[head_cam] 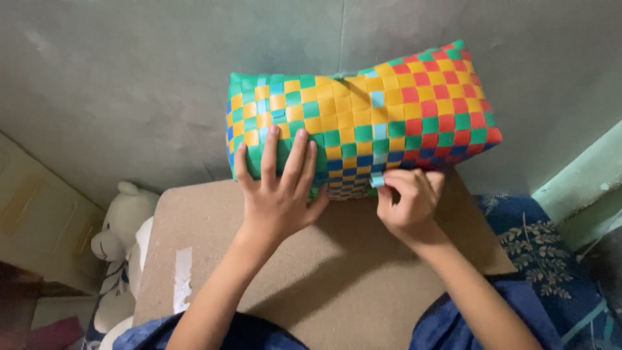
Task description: Weaving a colorful plastic basket by manually tucking in the ends of plastic strips to secure the weave.
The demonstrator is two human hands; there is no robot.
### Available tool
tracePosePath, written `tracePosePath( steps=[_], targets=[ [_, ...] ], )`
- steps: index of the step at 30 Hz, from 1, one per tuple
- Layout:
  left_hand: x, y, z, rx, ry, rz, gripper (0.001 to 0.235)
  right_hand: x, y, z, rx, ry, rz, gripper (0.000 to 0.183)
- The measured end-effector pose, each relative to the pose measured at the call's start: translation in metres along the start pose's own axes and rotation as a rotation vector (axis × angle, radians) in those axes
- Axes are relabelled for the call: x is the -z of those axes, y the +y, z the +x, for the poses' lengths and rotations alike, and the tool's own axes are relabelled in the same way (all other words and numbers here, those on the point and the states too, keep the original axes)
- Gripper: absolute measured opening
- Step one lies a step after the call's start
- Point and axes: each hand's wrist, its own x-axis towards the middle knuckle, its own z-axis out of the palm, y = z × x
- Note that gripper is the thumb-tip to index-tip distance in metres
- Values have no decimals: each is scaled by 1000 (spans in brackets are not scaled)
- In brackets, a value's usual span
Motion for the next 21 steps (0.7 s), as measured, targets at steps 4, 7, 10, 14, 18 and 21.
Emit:
tracePosePath(
  steps=[4, 7, 10, 14, 18, 21],
  targets=[
    [3, -1, 3, -3, 16, -5, 73, 9, -17, -10, -131, -39, 65, 20],
    [-1, -2, 5, -2, 33, 16, 70, 17, -29, -14, -465, -124, 123, 32],
    [-1, 0, 4, 11, 60, 22, 69, 21, -31, -9, -634, -202, 226, 29],
    [0, -1, 4, 0, 52, 18, 72, 23, -30, 1, -504, -256, 141, 29],
    [1, -1, 7, -6, 58, 26, 70, 27, -25, 4, -423, -222, 126, 21],
    [2, -1, 7, -6, 54, 28, 70, 26, -19, -5, -362, -206, 152, 15]
  ],
)
